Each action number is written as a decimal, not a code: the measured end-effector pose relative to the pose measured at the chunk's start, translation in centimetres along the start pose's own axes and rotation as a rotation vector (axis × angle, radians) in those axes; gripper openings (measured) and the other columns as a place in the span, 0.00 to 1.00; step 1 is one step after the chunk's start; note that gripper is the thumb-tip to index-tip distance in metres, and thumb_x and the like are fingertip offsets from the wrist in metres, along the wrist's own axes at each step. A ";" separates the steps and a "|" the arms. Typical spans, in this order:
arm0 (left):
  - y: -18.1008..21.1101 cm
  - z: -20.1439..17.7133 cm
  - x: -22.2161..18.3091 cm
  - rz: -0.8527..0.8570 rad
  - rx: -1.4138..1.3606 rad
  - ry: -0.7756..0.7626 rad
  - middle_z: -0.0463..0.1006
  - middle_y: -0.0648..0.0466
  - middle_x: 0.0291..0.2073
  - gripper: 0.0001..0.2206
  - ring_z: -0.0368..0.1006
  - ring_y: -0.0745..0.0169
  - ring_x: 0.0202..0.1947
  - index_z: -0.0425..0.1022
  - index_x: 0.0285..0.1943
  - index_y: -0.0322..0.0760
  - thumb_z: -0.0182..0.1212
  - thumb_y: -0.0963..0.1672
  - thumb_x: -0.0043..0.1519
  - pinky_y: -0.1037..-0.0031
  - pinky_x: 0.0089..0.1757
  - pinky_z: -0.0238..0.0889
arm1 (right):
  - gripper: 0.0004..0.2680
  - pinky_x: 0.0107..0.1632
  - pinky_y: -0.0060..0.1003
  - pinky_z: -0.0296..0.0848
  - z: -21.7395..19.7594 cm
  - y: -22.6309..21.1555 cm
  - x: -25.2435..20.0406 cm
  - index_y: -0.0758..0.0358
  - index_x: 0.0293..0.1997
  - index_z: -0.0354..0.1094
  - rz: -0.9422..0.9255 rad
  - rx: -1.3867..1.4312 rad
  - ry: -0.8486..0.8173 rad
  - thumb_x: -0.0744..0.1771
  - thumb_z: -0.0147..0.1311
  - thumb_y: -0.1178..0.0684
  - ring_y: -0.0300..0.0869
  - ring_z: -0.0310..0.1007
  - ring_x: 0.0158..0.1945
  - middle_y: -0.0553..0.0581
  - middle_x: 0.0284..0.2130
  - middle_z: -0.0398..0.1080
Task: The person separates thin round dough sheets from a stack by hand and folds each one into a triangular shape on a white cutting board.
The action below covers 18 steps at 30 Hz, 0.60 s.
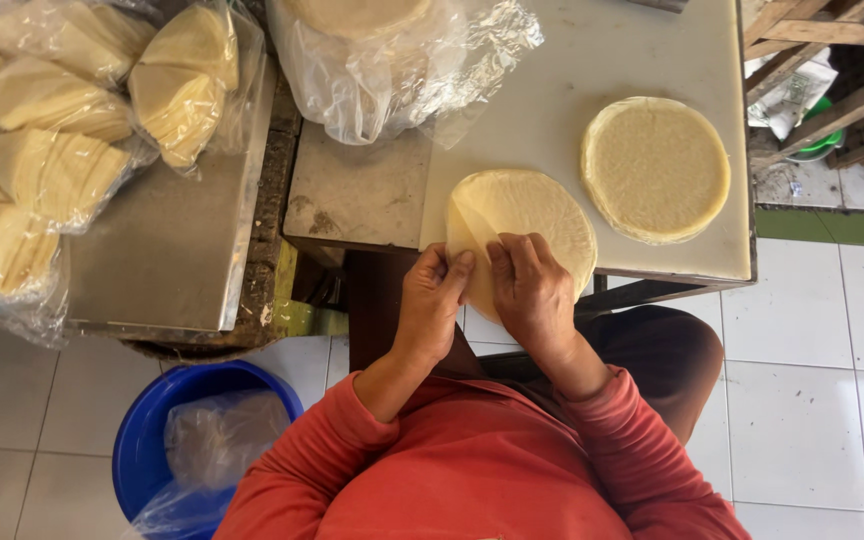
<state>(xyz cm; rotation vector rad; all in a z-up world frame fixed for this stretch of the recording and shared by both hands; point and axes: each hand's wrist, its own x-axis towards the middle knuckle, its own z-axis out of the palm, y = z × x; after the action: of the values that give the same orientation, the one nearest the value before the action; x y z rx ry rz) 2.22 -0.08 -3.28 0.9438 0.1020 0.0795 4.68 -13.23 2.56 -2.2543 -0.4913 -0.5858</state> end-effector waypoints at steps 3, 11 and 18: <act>0.5 0.2 0.0 0.003 0.026 0.020 0.71 0.61 0.30 0.09 0.60 0.78 0.26 0.73 0.49 0.34 0.60 0.46 0.70 0.83 0.29 0.54 | 0.04 0.30 0.43 0.73 0.0 0.4 0.7 0.66 0.43 0.70 0.026 -0.026 0.026 0.71 0.57 0.56 0.55 0.76 0.29 0.62 0.31 0.74; 0.8 1.9 1.3 0.097 0.158 0.050 0.77 0.55 0.38 0.13 0.68 0.75 0.35 0.72 0.53 0.30 0.58 0.47 0.71 0.79 0.37 0.65 | 0.05 0.27 0.40 0.71 -0.4 0.7 3.1 0.67 0.40 0.71 -0.074 0.055 -0.034 0.70 0.59 0.56 0.49 0.75 0.25 0.62 0.27 0.74; 3.1 -2.6 1.2 0.030 -0.163 0.047 0.81 0.49 0.47 0.12 0.77 0.65 0.45 0.73 0.56 0.30 0.55 0.45 0.70 0.73 0.48 0.72 | 0.07 0.27 0.32 0.67 -3.8 4.4 8.0 0.67 0.42 0.74 0.141 0.159 -0.065 0.71 0.59 0.53 0.34 0.66 0.23 0.55 0.22 0.72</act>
<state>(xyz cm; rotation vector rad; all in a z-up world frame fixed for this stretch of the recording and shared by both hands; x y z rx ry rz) 3.04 3.95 -2.28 0.7806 0.1225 0.1361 12.54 -17.60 6.79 -2.1407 -0.3928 -0.3885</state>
